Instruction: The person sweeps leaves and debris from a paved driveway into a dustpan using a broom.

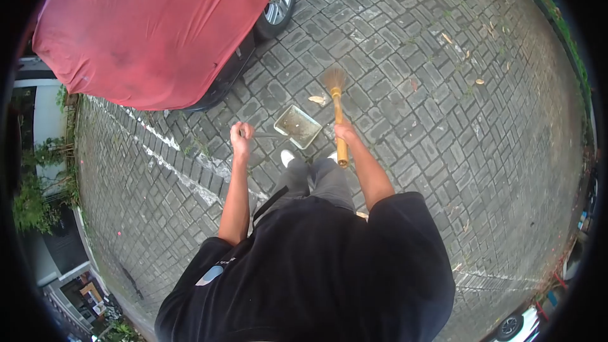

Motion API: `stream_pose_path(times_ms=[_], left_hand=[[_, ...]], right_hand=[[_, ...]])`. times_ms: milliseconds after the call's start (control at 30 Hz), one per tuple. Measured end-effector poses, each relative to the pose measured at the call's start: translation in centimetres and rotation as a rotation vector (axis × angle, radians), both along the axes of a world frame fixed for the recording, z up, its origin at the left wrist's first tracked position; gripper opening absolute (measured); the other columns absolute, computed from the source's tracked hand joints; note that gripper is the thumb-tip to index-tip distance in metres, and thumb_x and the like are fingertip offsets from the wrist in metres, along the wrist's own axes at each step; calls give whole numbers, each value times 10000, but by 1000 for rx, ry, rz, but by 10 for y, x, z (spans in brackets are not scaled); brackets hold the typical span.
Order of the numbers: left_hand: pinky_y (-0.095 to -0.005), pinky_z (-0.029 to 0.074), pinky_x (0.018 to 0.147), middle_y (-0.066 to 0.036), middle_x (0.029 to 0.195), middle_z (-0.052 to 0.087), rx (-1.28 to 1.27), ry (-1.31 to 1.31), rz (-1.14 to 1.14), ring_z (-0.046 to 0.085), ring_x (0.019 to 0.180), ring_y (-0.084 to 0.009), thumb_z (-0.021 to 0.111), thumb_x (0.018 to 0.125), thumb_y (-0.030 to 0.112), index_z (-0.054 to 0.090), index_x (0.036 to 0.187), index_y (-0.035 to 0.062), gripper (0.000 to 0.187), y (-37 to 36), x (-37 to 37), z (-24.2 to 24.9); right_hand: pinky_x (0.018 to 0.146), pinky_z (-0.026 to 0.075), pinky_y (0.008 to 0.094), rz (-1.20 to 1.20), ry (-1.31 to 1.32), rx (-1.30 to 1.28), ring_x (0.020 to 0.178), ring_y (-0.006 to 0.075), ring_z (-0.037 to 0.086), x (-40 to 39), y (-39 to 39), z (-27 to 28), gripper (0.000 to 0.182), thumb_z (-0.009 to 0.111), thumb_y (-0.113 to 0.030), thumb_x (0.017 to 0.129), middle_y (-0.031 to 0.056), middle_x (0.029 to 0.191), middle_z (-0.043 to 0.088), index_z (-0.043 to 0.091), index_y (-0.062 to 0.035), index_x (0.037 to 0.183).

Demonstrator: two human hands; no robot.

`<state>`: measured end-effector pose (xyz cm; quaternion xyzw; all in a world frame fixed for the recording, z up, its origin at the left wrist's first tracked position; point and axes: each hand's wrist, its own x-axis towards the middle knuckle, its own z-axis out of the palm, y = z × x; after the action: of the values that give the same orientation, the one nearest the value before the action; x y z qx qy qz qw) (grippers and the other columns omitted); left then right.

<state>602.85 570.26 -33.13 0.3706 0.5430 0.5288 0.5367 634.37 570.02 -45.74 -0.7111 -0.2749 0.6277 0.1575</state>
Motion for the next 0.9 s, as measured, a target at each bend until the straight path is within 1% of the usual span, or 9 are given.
stream_pose_path(times_ms=[67, 200, 300, 433, 533, 600, 733, 833, 900], left_hand=[[-302, 248, 517, -25, 447, 309, -1, -1, -8, 321, 487, -151, 316, 849, 296, 320, 463, 63, 451, 12, 2, 0], [-298, 315, 606, -19, 459, 281, -23, -59, 30, 291, 484, -151, 362, 858, 290, 298, 510, 92, 406, 18, 6, -6], [-293, 309, 621, -20, 477, 294, -41, -131, 77, 289, 496, -150, 361, 864, 287, 302, 525, 97, 393, 20, 7, -5], [-291, 292, 603, -22, 481, 294, -57, -130, 51, 285, 500, -150, 361, 862, 284, 310, 527, 92, 390, 20, 11, 0], [-295, 276, 579, -25, 485, 295, -41, -116, -20, 290, 504, -152, 364, 857, 282, 308, 518, 87, 395, 24, 13, -5], [-281, 240, 488, -13, 462, 305, -18, -126, 94, 298, 464, -127, 371, 839, 258, 333, 508, 79, 378, 28, 16, -8], [-279, 232, 467, -19, 461, 311, 42, -128, 109, 293, 451, -124, 387, 820, 231, 340, 501, 67, 363, 39, 15, -1], [-280, 213, 451, -19, 454, 309, 66, -131, 104, 289, 442, -122, 384, 802, 203, 327, 475, 63, 360, 46, 14, 5], [-279, 205, 453, -20, 449, 309, 76, -152, 83, 290, 442, -121, 375, 782, 183, 317, 453, 65, 355, 54, 17, 9]], right_hand=[[391, 445, 318, 247, 52, -106, 454, 173, 518, 9, -17, 19, 207, 472, -154, 842, 86, 613, 508, 482, -58, 1026], [395, 434, 294, 203, 169, -174, 466, 150, 500, 38, -49, 104, 265, 469, -169, 859, 62, 638, 495, 479, -79, 1108], [414, 443, 283, 151, 336, -234, 478, 127, 489, 60, -51, 153, 420, 465, -181, 886, 42, 679, 496, 392, -141, 1298], [417, 448, 291, 76, 87, -140, 475, 128, 489, 39, -59, 157, 411, 464, -173, 885, 43, 674, 497, 400, -140, 1290], [429, 459, 307, 37, -31, -10, 463, 167, 520, 23, -52, 99, 363, 453, -196, 873, 68, 636, 501, 442, -80, 1217], [430, 463, 324, 31, 123, 1, 455, 188, 533, 21, -46, 55, 312, 450, -193, 870, 74, 619, 501, 455, -32, 1138], [402, 423, 275, -23, 414, -284, 466, 131, 471, 30, -55, 73, 175, 499, -192, 881, 58, 646, 484, 425, -72, 985], [404, 405, 250, -272, 638, -353, 468, 124, 453, 56, -68, 114, 211, 498, -214, 891, 61, 677, 484, 425, -67, 1024], [416, 400, 235, -379, 699, -307, 474, 118, 445, 62, -72, 154, 317, 498, -242, 898, 67, 708, 491, 412, -89, 1163]])
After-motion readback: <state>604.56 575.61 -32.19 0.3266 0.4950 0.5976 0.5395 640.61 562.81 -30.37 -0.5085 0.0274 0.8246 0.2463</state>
